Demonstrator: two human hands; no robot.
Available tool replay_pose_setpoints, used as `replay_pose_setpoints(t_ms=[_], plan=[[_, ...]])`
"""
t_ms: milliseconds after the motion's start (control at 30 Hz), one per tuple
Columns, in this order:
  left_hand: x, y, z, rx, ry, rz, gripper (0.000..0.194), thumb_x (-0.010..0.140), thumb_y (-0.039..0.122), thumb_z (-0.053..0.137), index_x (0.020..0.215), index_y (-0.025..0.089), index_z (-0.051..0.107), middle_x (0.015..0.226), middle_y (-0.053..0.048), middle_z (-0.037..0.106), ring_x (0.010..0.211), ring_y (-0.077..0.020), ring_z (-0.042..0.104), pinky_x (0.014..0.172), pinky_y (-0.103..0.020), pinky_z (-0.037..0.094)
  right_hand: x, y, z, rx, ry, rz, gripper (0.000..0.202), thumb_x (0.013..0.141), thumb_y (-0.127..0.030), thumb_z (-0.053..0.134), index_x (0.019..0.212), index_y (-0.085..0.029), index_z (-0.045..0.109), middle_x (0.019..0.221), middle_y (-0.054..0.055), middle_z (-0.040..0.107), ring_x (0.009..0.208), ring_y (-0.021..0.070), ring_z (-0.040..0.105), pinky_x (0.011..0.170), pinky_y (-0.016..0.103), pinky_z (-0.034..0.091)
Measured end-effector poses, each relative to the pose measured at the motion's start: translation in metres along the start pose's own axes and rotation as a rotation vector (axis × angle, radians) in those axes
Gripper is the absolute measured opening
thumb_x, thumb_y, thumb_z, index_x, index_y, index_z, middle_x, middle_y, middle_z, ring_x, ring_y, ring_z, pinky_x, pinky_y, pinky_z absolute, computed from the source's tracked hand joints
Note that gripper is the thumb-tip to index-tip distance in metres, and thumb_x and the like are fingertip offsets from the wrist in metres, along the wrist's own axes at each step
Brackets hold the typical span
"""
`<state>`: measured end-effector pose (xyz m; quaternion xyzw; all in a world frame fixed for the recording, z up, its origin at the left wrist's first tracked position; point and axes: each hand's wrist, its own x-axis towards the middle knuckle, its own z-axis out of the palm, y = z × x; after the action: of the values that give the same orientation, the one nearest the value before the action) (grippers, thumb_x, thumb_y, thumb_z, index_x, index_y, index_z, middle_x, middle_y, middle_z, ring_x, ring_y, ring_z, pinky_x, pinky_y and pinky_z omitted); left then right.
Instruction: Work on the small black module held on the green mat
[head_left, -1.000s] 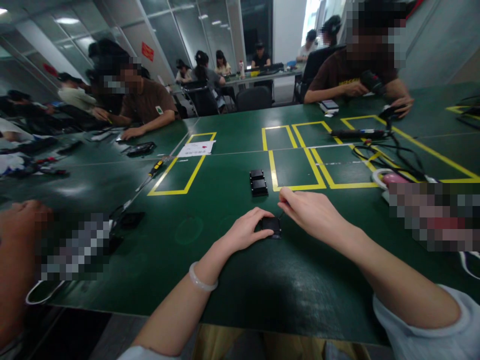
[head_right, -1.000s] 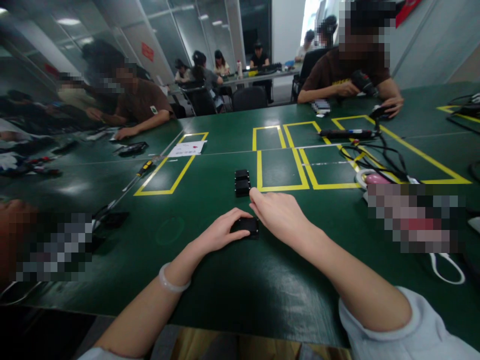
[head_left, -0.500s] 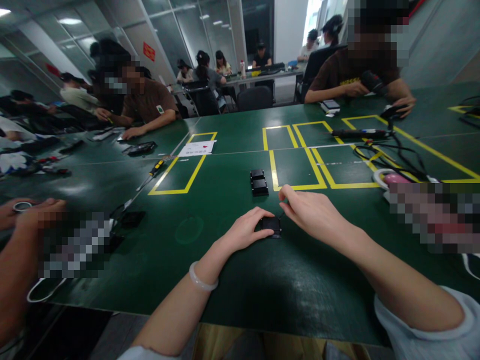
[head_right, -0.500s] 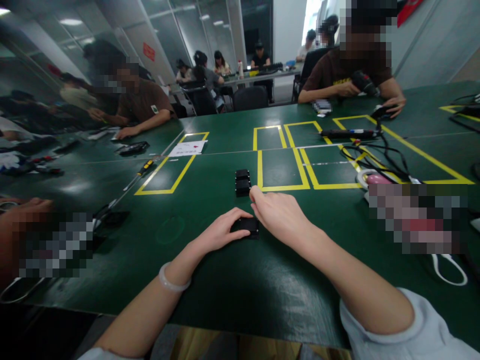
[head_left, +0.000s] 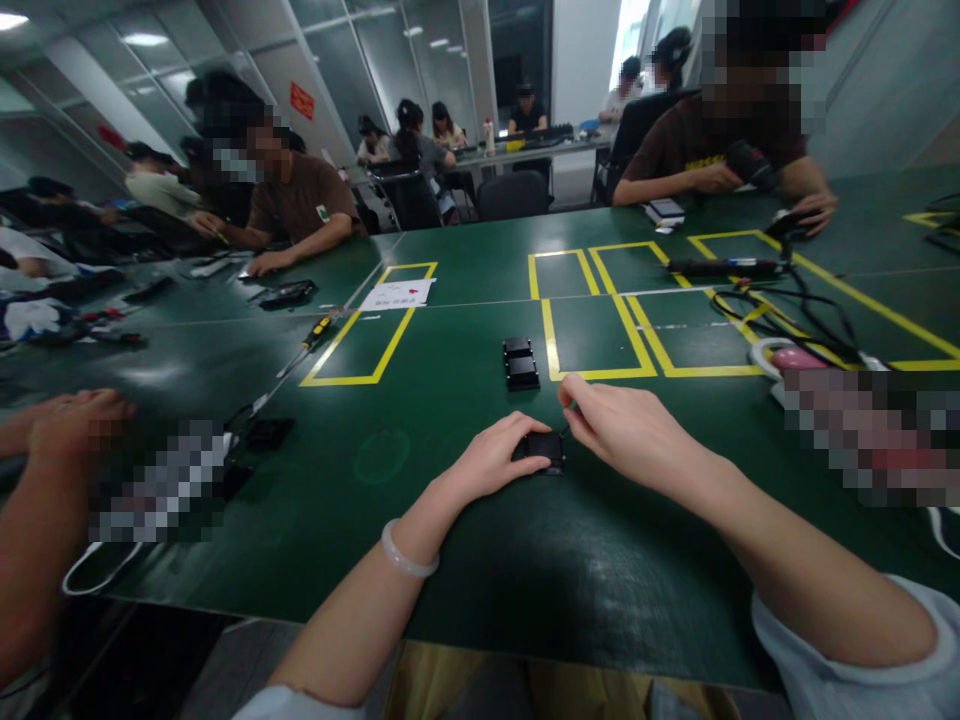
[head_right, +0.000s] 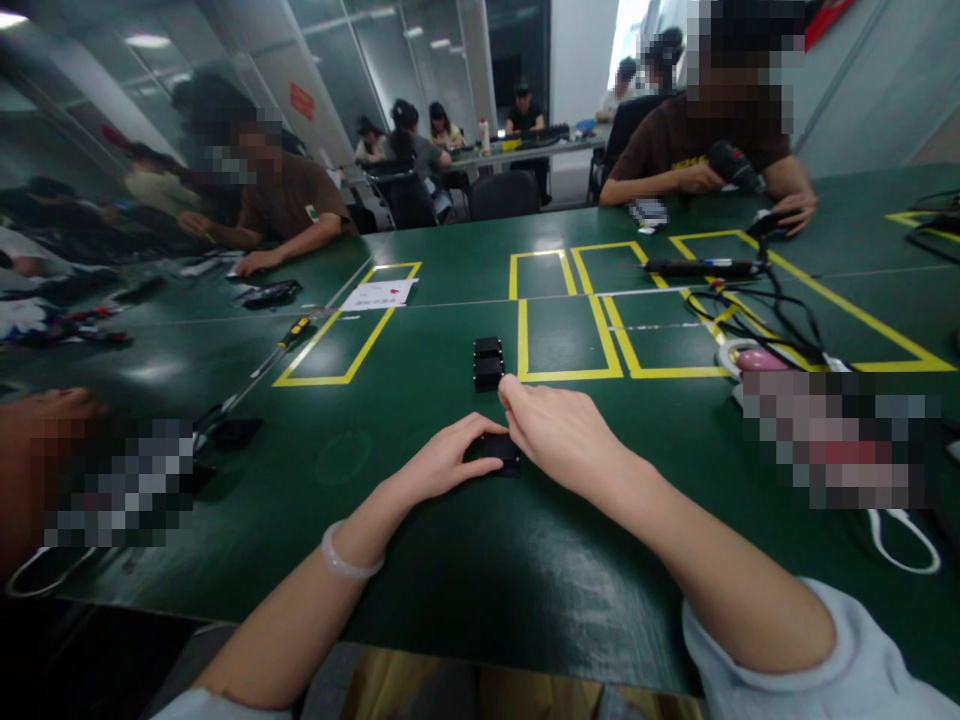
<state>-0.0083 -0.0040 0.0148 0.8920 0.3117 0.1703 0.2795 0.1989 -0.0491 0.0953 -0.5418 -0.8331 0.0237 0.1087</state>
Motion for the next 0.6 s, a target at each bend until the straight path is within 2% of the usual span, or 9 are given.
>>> replay_pose_setpoints(t_ms=[200, 433, 600], plan=[[0.0003, -0.0001, 0.0008, 0.027, -0.002, -0.008, 0.033, 0.090, 0.038, 0.062, 0.118, 0.022, 0.056, 0.113, -0.007, 0.060, 0.105, -0.0236, 0.059, 0.091, -0.035, 0.047, 0.0008, 0.0005, 0.0002, -0.045, -0.018, 0.023, 0.022, 0.098, -0.038, 0.037, 0.097, -0.020, 0.050, 0.078, 0.004, 0.068, 0.067, 0.0187, 0.061, 0.054, 0.028, 0.026], [0.0000, -0.0010, 0.0023, 0.039, 0.006, -0.005, 0.033, 0.089, 0.037, 0.063, 0.117, 0.023, 0.055, 0.116, -0.006, 0.059, 0.108, -0.0241, 0.058, 0.091, -0.035, 0.047, -0.0004, 0.0023, 0.0040, 0.009, 0.015, 0.006, 0.013, 0.096, -0.026, 0.038, 0.103, -0.019, 0.046, 0.083, 0.002, 0.067, 0.068, 0.0169, 0.061, 0.053, 0.027, 0.028], [0.0005, -0.0004, 0.0026, 0.072, 0.004, -0.019, 0.035, 0.087, 0.038, 0.065, 0.117, 0.022, 0.055, 0.111, -0.006, 0.059, 0.103, -0.0238, 0.059, 0.088, -0.035, 0.048, -0.0001, 0.0001, 0.0014, 0.011, 0.004, 0.005, 0.016, 0.097, -0.033, 0.038, 0.099, -0.020, 0.047, 0.082, 0.003, 0.067, 0.069, 0.0176, 0.061, 0.055, 0.027, 0.028]])
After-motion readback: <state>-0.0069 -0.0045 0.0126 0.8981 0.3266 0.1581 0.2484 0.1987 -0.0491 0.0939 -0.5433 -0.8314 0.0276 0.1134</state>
